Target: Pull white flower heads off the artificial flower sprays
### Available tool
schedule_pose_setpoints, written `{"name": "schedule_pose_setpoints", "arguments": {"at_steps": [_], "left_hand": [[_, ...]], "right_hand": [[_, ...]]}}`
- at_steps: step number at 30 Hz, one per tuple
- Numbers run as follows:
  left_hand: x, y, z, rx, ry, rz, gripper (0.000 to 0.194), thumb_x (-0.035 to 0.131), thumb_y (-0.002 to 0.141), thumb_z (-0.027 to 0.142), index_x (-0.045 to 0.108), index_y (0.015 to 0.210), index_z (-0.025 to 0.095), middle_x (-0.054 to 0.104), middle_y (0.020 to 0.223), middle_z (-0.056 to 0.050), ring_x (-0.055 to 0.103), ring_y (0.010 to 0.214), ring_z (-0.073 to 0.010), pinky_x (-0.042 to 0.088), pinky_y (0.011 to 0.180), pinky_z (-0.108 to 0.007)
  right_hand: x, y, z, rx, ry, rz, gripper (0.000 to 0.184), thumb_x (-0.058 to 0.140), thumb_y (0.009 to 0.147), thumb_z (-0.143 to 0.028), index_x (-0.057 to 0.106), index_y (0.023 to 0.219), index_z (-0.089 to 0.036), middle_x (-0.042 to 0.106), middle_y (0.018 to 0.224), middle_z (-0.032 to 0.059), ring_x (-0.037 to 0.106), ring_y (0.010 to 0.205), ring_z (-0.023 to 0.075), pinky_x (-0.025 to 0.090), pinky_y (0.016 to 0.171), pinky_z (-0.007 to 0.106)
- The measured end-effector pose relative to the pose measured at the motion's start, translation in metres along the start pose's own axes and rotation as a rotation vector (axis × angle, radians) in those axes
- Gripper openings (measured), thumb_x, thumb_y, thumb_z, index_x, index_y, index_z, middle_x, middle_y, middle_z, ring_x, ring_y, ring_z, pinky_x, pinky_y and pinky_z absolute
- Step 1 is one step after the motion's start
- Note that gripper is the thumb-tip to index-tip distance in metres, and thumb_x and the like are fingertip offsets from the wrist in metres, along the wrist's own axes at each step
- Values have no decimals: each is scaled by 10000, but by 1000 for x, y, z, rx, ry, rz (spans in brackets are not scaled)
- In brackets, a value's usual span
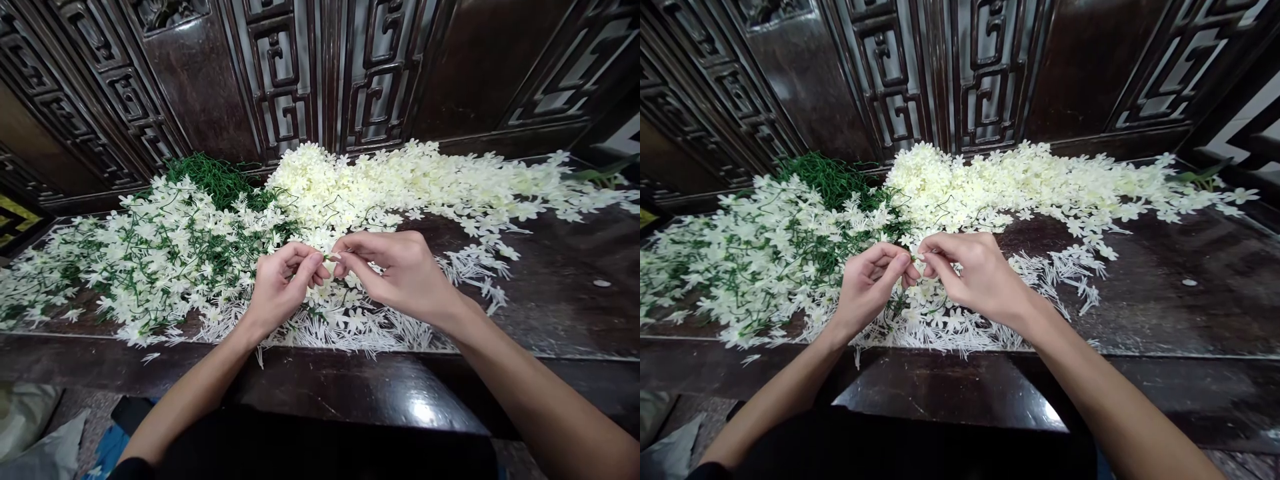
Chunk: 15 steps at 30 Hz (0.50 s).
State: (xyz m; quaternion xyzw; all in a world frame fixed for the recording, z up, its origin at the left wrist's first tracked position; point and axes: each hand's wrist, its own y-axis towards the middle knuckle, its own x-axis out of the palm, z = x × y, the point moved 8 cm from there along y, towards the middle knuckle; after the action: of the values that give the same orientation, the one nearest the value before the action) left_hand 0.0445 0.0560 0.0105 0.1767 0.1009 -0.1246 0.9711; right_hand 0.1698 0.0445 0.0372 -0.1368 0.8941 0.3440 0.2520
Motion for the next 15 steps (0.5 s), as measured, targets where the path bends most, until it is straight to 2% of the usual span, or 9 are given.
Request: {"name": "schedule_pose_setpoints", "arguments": {"at_steps": [7,15], "left_hand": [[1,-1,-2,-21,-13,-1,111,579,873,203,619,783,152,685,669,-31,630,570,-108,552,539,-229],[2,-1,-3,6,0,-24,103,562,879,186,613,795,154,685,681,-33,640,583,-111,563,542,-238]], "right_hand": [[5,-2,-1,-24,-54,-28,170,478,891,-113,626,860,-191,672,733,17,646,612,144,548,480,282],[9,-3,-2,-21,-19,-30,174,465,886,-105,618,884,-187,666,743,26,642,618,144,554,468,272]]}}
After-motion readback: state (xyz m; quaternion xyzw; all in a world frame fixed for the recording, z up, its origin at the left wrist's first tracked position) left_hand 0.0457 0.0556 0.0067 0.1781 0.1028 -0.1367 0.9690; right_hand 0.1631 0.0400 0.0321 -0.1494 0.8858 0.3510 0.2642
